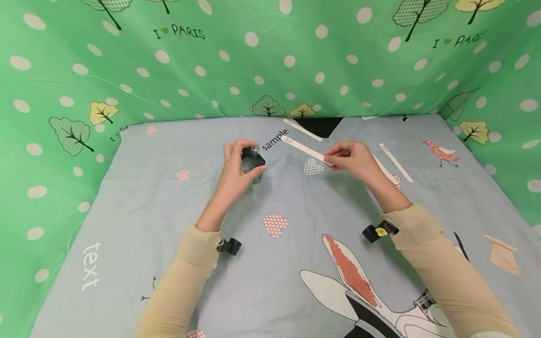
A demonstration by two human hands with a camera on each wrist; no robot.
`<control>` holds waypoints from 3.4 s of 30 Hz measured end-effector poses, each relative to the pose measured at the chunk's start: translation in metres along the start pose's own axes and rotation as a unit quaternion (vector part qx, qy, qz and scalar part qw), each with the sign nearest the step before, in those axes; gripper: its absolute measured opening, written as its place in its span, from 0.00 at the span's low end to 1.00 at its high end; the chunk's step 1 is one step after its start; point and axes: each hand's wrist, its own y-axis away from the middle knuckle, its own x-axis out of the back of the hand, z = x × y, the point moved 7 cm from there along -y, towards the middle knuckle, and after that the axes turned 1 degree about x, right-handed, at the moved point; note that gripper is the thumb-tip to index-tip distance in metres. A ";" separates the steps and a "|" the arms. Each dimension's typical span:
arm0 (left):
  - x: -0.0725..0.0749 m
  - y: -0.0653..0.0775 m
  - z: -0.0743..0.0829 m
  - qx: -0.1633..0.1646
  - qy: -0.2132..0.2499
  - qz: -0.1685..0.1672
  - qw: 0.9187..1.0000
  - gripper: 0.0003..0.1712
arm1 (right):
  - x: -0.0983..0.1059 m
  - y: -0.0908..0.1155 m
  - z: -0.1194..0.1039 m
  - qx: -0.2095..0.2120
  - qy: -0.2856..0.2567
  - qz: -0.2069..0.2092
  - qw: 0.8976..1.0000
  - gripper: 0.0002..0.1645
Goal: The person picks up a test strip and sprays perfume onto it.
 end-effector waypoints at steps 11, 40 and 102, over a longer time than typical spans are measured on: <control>0.011 0.002 -0.001 0.005 -0.015 0.014 1.000 0.30 | 0.004 -0.001 -0.002 -0.003 -0.002 0.000 1.000 0.17; 0.021 0.003 -0.002 -0.019 -0.009 0.032 0.999 0.31 | 0.001 -0.017 0.006 -0.006 -0.018 0.010 1.000 0.17; 0.029 0.010 -0.014 0.008 -0.014 0.031 0.999 0.31 | -0.022 -0.096 0.047 -0.101 -0.061 0.044 0.992 0.18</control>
